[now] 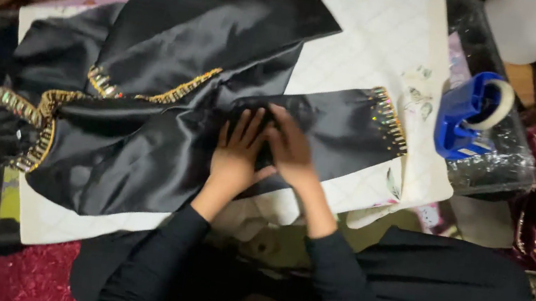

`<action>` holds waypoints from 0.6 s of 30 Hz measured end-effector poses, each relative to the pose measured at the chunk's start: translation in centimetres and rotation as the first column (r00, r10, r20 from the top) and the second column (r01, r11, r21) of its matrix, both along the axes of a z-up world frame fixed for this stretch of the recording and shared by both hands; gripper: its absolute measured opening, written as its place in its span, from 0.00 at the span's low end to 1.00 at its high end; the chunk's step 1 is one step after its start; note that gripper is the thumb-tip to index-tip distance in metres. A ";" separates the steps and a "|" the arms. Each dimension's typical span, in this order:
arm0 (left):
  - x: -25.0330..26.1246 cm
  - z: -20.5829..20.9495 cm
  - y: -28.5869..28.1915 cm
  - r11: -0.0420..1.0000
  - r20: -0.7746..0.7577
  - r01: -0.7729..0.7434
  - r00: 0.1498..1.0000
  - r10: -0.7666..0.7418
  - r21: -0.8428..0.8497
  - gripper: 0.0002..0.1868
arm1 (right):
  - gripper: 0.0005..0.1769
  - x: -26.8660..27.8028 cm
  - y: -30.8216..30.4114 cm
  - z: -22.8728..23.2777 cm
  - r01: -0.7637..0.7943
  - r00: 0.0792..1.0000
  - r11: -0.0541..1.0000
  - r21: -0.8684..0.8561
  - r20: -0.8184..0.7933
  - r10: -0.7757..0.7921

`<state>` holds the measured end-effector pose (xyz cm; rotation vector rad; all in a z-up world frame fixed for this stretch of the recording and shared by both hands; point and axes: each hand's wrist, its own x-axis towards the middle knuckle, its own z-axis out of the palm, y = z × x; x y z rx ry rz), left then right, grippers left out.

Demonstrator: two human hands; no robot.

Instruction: Smoothing and folding a black satin garment with gold trim on a low work surface

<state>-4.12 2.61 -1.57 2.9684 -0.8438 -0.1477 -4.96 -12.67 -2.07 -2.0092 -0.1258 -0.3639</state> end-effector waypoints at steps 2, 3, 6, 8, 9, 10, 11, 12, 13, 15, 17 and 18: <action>0.4 -2.8 0.3 0.998 -0.029 -0.049 0.998 0.048 -0.027 0.50 | 0.27 0.6 2.0 -2.2 -0.010 0.999 0.977 -0.215 0.042 0.020; 0.4 -4.1 0.2 0.994 -0.058 -0.091 0.994 0.087 -0.056 0.50 | 0.31 0.8 2.8 -3.3 -0.004 0.996 0.906 -0.423 0.079 0.041; 0.8 -3.5 0.0 0.996 -0.122 -0.078 0.989 0.082 0.040 0.48 | 0.33 1.5 0.6 -4.7 -0.031 1.000 0.737 -0.675 -0.019 0.024; 0.7 -3.5 -0.1 0.996 -0.144 -0.083 0.986 0.084 0.014 0.51 | 0.34 1.7 -2.6 -4.1 -0.005 1.000 0.635 -0.772 -0.012 -0.008; 0.8 -3.5 -0.1 0.996 -0.156 -0.086 0.984 0.084 -0.008 0.53 | 0.35 1.9 -4.0 -3.8 0.029 0.999 0.523 -0.852 0.009 -0.040; 0.5 -3.3 -0.1 0.996 -0.159 -0.088 0.984 0.086 -0.010 0.53 | 0.35 1.7 -5.5 -3.5 0.026 0.999 0.522 -0.853 0.007 -0.038; 0.4 -3.1 -0.1 0.996 -0.157 -0.086 0.984 0.083 -0.016 0.53 | 0.34 1.7 -7.0 -3.1 -0.014 0.996 0.570 -0.822 -0.062 -0.065; 0.2 -2.8 0.0 0.996 -0.156 -0.084 0.984 0.080 -0.023 0.52 | 0.32 1.6 -8.5 -2.7 -0.050 0.987 0.617 -0.786 -0.133 -0.089; 0.0 -2.9 0.0 0.996 -0.159 -0.086 0.984 0.081 -0.024 0.52 | 0.32 1.7 -9.6 -3.0 -0.053 0.987 0.616 -0.786 -0.135 -0.088; -0.2 -2.9 0.0 0.997 -0.144 -0.082 0.986 0.080 -0.009 0.50 | 0.37 2.1 -11.9 -3.5 -0.073 0.939 0.632 -0.772 -0.267 -0.217; -0.6 -2.4 0.0 0.996 -0.144 -0.089 0.986 0.086 -0.014 0.49 | 0.40 2.8 -12.5 -4.7 -0.049 0.907 0.612 -0.789 -0.292 -0.303; -0.7 -2.1 -0.1 0.995 -0.143 -0.097 0.985 0.093 -0.018 0.48 | 0.44 3.1 -12.9 -5.2 -0.028 0.868 0.591 -0.806 -0.312 -0.385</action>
